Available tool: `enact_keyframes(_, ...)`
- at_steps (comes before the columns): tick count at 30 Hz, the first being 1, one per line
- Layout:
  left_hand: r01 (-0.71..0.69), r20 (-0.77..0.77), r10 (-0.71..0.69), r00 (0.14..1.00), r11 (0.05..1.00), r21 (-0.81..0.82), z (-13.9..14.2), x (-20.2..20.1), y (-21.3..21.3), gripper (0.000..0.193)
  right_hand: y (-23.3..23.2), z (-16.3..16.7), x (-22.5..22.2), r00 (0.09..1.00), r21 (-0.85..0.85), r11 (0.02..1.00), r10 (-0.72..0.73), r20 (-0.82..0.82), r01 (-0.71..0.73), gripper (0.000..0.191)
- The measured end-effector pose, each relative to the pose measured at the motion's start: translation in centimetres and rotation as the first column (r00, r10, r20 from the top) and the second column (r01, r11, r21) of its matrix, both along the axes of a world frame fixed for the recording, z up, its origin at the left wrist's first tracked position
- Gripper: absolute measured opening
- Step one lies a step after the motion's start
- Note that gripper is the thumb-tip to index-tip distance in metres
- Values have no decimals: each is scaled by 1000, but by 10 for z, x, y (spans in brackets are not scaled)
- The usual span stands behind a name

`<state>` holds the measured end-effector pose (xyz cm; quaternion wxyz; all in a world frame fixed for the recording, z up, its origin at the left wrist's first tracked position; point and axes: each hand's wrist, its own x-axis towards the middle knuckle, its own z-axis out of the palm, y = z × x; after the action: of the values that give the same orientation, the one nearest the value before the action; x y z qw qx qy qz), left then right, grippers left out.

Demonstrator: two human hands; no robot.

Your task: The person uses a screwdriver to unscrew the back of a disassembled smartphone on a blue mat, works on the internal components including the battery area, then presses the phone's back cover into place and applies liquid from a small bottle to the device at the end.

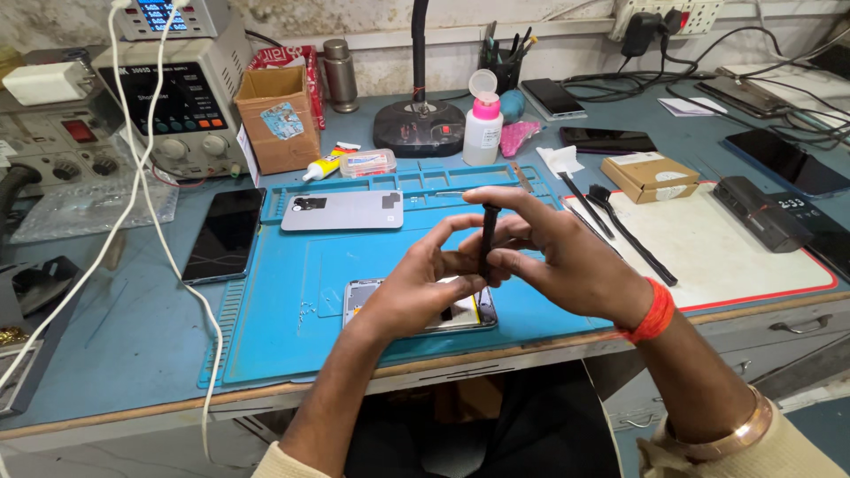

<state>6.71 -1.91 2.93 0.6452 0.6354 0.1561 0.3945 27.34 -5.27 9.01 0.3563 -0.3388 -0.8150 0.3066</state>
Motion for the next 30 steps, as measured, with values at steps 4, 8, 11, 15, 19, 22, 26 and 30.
enact_keyframes(4,-296,-247,327,912,942,157,4,9,0,71,1,-5,-9,990,188,976,-124,72,108,66)
enact_keyframes(8,-292,-286,395,873,893,343,4,10,-1,76,1,-5,-8,982,166,974,-171,81,156,66)
enact_keyframes(11,-158,-200,238,950,923,350,3,-4,1,74,0,-3,-2,1000,156,988,-17,6,16,66)
enact_keyframes(15,-172,-208,207,956,969,175,3,-7,-1,68,1,-1,-3,995,260,964,-70,75,48,69)
enact_keyframes(19,-282,-311,358,880,922,264,6,1,-2,70,0,0,-7,976,172,970,-192,107,172,65)
enact_keyframes(22,-244,-342,377,861,895,374,4,-1,-2,72,-2,2,-6,982,151,978,-160,98,144,64)
enact_keyframes(26,-197,-398,428,812,842,503,-3,-10,1,50,-4,3,-2,994,159,984,-88,70,76,63)
enact_keyframes(30,-147,-461,479,747,795,588,-6,-11,1,35,-3,5,-2,991,173,980,-107,78,93,62)
